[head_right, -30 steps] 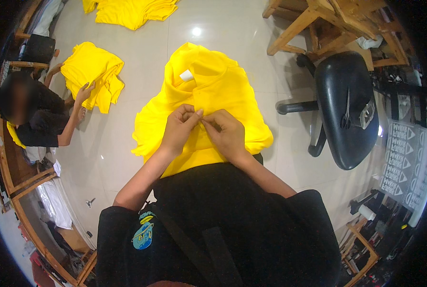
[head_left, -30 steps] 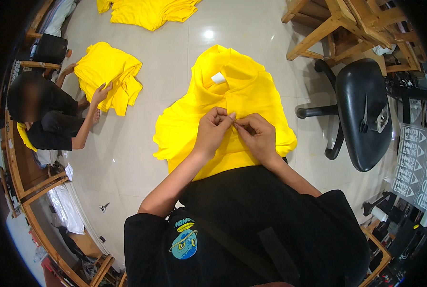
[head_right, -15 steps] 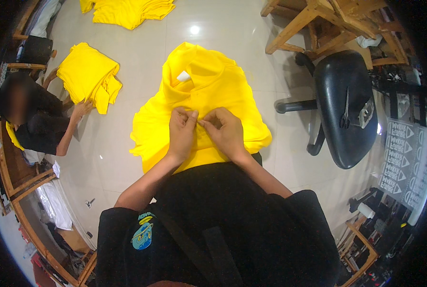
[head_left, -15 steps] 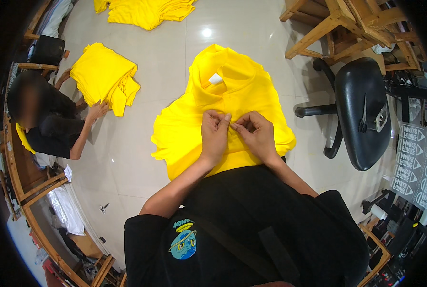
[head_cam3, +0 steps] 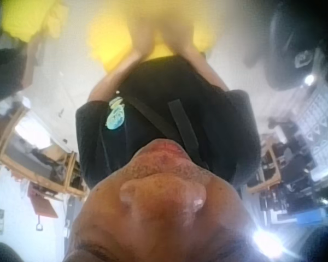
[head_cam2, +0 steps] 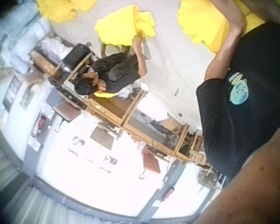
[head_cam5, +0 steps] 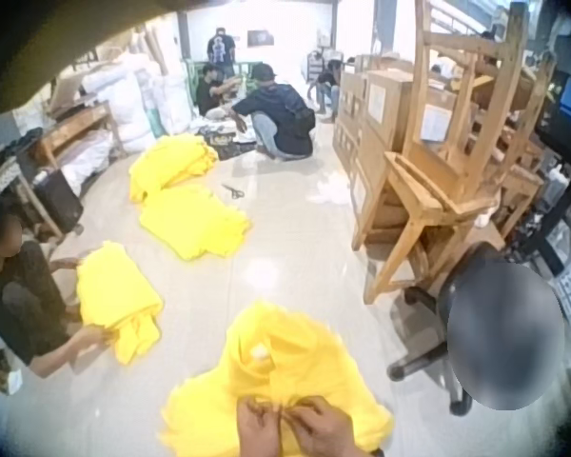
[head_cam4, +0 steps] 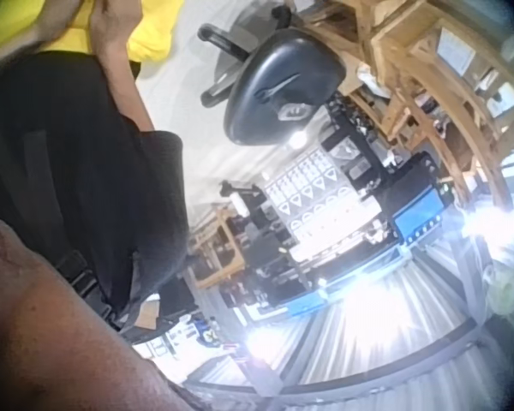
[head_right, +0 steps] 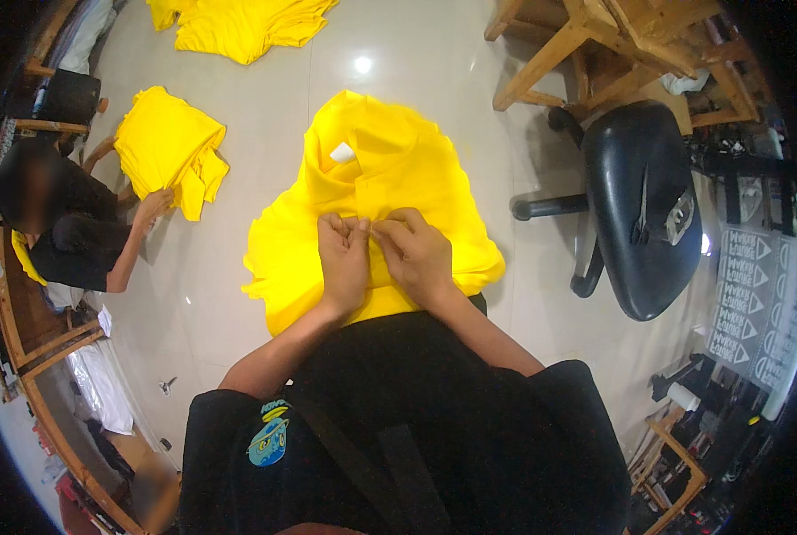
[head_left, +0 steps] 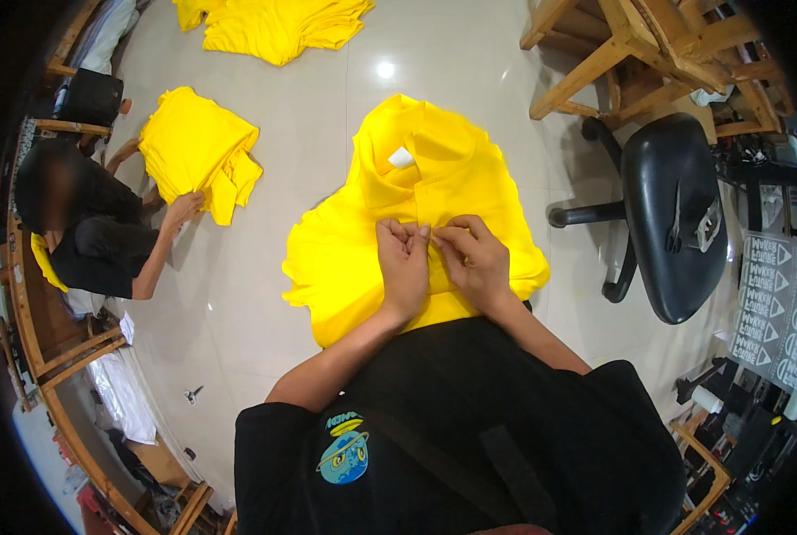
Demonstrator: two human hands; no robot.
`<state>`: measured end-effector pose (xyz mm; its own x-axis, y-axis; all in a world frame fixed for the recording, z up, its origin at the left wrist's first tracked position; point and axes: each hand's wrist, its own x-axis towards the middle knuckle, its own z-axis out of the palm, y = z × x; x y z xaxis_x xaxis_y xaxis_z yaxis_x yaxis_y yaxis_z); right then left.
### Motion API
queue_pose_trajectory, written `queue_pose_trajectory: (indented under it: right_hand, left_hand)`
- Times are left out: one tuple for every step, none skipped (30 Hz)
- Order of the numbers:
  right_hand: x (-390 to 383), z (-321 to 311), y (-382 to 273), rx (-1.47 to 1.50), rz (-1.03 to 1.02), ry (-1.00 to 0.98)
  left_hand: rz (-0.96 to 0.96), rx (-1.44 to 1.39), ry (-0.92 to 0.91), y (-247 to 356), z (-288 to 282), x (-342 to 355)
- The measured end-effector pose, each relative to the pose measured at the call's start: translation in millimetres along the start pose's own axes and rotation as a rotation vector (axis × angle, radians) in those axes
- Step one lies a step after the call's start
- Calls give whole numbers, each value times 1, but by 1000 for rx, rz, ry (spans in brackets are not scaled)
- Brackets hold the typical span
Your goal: The person uses scissors to trim a yellow t-shirt while sitting on the floor. They then fold the shirt and place it in a pile. The person continues to fold and handle additional yellow t-shirts.
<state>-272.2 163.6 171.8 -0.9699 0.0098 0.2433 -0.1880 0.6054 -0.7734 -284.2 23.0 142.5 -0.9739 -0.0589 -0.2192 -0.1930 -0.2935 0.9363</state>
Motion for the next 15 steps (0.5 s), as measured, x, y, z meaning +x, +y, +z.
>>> queue_pose_trajectory:
  right_hand:
    - [1, 1, 1, 66, 44, 4]
    - [2, 3, 2, 134, 90, 4]
    - [2, 3, 2, 202, 135, 4]
    - [4, 1, 3, 253, 198, -27]
    - [7, -1, 5, 304, 260, -58]
    - [9, -4, 7, 355, 323, -90]
    - [12, -5, 10, 337, 332, -129]
    - [15, -7, 14, 317, 346, -167]
    - [17, -9, 16, 297, 359, -205]
    - [19, -10, 18, 291, 339, -217]
    - [24, -13, 16, 284, 319, -230]
    - [26, -15, 15, 278, 298, -244]
    - [25, -15, 17, 286, 282, -243]
    - [25, -16, 20, 298, 264, -241]
    - [25, -16, 21, 309, 246, -240]
  left_hand:
    - [2, -18, -3, -3, -1, 1]
    - [1, -36, -3, -4, -1, 1]
    - [1, -42, -5, -6, -1, 2]
    - [1, -48, -6, -7, -2, 2]
    - [0, -54, -7, -8, -2, 3]
    - [23, -23, -19, -9, -3, 3]
    - [47, 9, -31, -10, -4, 4]
    - [67, 41, -44, -9, -3, 4]
    - [70, 83, -54, -6, -3, 4]
    - [73, 125, -65, -4, -3, 4]
    - [76, 166, -73, 0, -4, 4]
    - [78, 192, -86, -1, -6, 3]
    - [80, 217, -100, -2, -9, 2]
    - [84, 245, -112, -3, -10, 1]
    - [160, 311, -96, -6, -12, 2]
